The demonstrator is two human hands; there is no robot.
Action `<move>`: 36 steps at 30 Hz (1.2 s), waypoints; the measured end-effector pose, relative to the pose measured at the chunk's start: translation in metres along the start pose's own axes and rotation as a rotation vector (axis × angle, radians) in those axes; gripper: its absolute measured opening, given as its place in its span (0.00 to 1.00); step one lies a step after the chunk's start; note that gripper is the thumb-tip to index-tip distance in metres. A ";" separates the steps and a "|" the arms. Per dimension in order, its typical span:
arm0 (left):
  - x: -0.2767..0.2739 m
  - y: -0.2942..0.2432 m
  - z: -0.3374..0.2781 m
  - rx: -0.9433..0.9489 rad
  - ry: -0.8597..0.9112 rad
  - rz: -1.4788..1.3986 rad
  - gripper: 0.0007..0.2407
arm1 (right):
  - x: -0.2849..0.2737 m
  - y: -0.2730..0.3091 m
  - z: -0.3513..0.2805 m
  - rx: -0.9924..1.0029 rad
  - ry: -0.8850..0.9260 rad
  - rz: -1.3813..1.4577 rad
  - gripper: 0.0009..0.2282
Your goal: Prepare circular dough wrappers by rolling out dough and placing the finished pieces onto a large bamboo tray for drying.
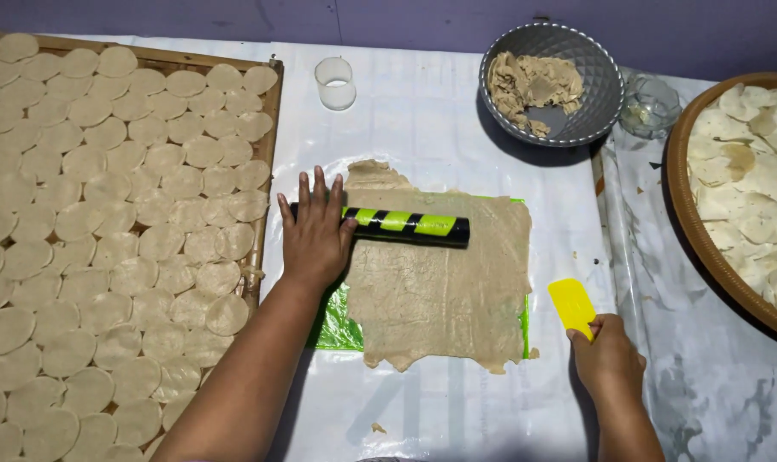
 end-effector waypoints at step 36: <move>0.028 -0.038 0.100 0.217 0.050 -0.055 0.17 | -0.023 0.198 0.112 -0.448 0.181 -0.108 0.19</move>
Point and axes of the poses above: each hand's wrist, its own z-axis towards the middle knuckle, its own x-axis out of the palm, y = z × x, the point moved 10 cm from there along z, towards the middle knuckle, and after that the axes turned 10 degrees about -x, right-handed, at the moved point
